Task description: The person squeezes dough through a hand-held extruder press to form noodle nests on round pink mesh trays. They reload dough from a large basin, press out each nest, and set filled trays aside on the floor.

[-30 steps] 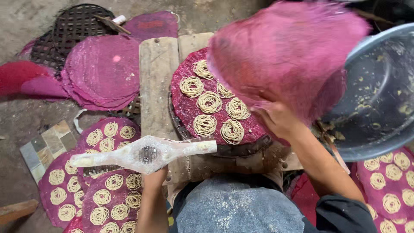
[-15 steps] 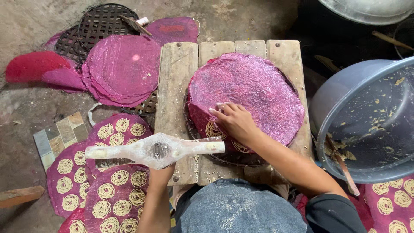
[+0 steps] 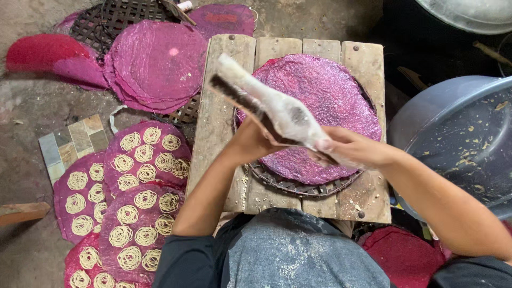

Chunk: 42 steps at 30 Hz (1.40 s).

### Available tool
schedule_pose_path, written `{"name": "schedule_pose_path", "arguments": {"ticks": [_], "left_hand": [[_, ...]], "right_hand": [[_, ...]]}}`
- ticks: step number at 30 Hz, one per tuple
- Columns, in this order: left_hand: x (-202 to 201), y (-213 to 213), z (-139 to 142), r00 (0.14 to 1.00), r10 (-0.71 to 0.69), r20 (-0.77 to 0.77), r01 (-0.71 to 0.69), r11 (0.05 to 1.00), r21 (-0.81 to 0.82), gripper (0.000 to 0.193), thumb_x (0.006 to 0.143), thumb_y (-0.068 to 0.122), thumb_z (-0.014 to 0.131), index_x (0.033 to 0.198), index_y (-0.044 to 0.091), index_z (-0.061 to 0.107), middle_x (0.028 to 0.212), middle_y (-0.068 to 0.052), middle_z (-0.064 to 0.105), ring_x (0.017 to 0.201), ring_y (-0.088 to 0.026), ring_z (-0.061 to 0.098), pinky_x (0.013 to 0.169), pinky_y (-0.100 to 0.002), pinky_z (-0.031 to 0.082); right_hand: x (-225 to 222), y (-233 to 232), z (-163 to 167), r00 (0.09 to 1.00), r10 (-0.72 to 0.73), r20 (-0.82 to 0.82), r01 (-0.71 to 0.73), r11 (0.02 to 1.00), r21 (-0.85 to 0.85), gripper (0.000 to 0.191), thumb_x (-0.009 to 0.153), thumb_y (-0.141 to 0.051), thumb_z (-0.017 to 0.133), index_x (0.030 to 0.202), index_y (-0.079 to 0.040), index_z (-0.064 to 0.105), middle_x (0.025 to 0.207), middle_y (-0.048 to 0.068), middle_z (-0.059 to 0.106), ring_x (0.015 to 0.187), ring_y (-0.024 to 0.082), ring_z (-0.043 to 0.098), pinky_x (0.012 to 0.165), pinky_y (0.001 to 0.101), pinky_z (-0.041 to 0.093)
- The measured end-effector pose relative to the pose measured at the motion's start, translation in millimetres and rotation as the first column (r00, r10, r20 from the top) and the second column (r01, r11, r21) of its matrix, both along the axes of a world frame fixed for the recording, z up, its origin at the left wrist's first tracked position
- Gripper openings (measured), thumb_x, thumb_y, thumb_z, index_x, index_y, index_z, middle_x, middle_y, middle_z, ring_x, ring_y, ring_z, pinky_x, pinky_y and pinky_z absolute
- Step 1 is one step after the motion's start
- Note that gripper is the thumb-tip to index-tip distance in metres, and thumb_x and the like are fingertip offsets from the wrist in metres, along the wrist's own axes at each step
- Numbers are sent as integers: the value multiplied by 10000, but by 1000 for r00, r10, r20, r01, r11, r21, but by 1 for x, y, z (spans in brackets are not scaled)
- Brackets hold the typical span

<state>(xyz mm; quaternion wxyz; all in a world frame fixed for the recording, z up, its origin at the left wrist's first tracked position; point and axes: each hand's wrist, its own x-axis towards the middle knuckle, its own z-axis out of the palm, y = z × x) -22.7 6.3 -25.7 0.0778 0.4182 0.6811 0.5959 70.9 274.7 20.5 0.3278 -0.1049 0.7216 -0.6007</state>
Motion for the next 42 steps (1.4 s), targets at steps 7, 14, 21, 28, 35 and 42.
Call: {"name": "schedule_pose_path", "arguments": {"ticks": [7,14,21,28,35,42], "left_hand": [[-30,42,13,473,-783,403,-298,289,910,545,965,633,630,1093,116,513,933,-35,537,941,-214,564,1005,-418,487],[-56,37,-28,459,-810,364,-417,166,894,519,1076,589,424,842,130,489,733,11,418,692,-136,444,774,-325,432],[-53,35,-45,470,-783,407,-459,177,870,525,1045,619,410,799,161,479,692,39,403,661,-119,424,741,-320,420],[-72,43,-34,537,-723,434,-462,178,869,521,1015,628,437,752,179,455,664,48,379,623,-118,395,687,-308,386],[-54,43,-29,474,-615,630,-650,238,721,501,1009,569,388,698,178,419,606,43,335,541,-117,342,587,-308,359],[-79,42,-24,420,-720,552,-617,220,756,493,998,541,316,705,155,408,617,6,376,577,-150,355,642,-331,389]], "right_hand": [[9,37,7,911,-195,364,134,974,185,623,1003,-506,392,1192,36,634,912,85,719,751,164,611,618,310,495],[-13,-16,11,979,-202,18,128,685,717,659,1036,-568,297,1388,-77,562,824,94,643,691,198,587,620,383,519],[-16,-35,25,989,-145,16,89,684,724,704,1016,-566,247,1393,-67,570,744,112,605,659,235,594,632,442,547],[-32,-32,29,966,-95,-240,243,644,725,747,999,-584,303,1347,15,580,710,125,673,682,206,686,682,440,539],[-24,-39,40,987,-160,-11,103,578,809,676,1007,-569,298,1423,-84,521,729,149,670,678,256,677,688,460,581],[-39,-24,28,964,-111,-240,255,623,739,666,1031,-529,367,1420,-35,585,760,219,689,711,296,695,706,480,538]]}}
